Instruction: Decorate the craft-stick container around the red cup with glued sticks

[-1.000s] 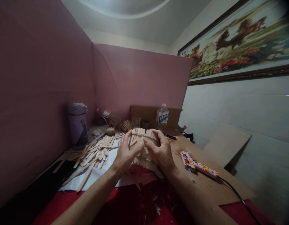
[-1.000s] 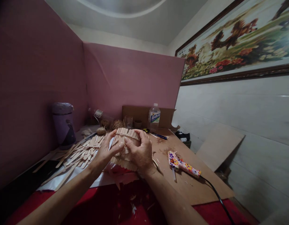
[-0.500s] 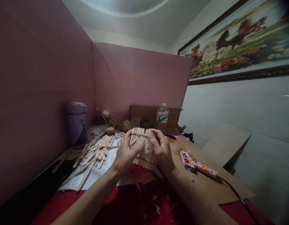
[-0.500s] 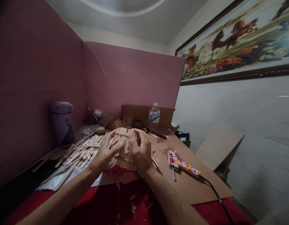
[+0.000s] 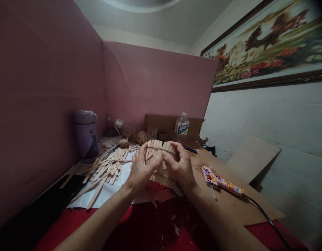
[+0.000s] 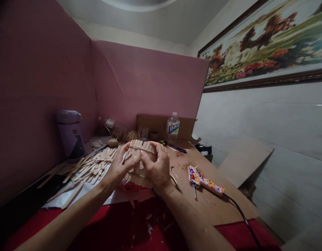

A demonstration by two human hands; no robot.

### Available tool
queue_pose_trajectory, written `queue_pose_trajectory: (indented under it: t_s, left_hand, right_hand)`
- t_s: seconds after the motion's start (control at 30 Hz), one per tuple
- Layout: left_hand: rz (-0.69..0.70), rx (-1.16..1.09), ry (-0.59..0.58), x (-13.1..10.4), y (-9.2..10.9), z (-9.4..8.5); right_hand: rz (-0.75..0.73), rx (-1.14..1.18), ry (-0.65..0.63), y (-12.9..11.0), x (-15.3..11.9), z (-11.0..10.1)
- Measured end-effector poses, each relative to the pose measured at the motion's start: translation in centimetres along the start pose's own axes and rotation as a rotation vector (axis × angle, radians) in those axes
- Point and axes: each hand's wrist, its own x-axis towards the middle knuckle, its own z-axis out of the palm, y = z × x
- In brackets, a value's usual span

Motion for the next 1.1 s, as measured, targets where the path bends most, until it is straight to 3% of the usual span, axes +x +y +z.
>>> queue_pose_trajectory:
  t_s: [0.23,1.1]
  left_hand:
    - [0.026,-0.044,-0.043,0.41,-0.83,-0.32]
    - [0.038,-0.072,-0.007,0.16,-0.88,0.13]
  right_hand:
    - [0.015,0.007,0.006,0.23,-0.10,0.06]
    - [-0.001,0.090,0.008,0.13,-0.38,0.27]
